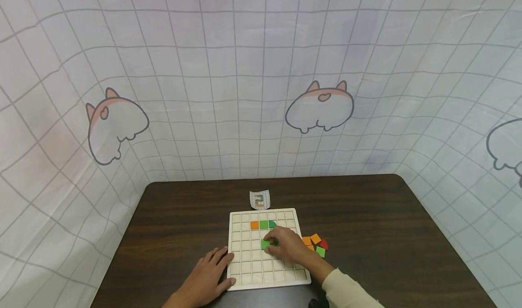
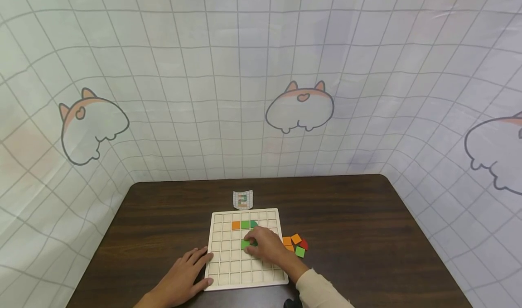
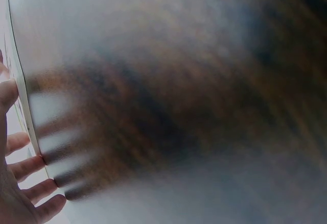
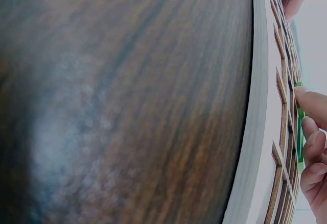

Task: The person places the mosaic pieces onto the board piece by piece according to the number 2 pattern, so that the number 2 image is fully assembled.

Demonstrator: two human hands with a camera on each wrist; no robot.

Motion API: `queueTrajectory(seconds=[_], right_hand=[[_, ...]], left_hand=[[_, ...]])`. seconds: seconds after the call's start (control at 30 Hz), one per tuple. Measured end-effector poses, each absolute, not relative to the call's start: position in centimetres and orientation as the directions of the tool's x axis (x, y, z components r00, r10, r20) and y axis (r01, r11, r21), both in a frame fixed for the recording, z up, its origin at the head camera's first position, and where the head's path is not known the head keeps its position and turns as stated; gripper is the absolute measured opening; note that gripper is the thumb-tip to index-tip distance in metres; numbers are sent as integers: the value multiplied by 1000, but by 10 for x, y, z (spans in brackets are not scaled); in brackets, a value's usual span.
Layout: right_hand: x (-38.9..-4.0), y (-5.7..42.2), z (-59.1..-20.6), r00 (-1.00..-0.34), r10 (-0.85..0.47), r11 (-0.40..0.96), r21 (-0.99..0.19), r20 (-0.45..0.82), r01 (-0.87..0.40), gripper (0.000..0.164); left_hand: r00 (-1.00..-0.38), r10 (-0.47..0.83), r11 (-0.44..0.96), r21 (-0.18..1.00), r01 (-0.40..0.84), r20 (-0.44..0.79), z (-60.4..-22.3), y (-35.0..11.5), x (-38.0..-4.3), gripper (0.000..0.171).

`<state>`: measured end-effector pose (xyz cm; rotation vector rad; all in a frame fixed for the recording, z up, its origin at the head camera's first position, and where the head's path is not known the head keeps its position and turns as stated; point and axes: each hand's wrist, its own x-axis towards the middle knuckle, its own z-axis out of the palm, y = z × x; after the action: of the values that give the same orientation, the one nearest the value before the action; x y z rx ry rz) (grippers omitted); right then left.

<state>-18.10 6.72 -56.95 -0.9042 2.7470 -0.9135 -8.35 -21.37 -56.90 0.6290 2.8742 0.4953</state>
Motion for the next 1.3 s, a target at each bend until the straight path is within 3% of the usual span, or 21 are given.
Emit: queueTrajectory(seconds=[1.3], right_hand=[[-185, 66, -571, -825, -558, 655, -565, 86, -501, 24]], left_hand=[[-899, 428, 858, 351, 374, -90, -569, -214, -85, 64]])
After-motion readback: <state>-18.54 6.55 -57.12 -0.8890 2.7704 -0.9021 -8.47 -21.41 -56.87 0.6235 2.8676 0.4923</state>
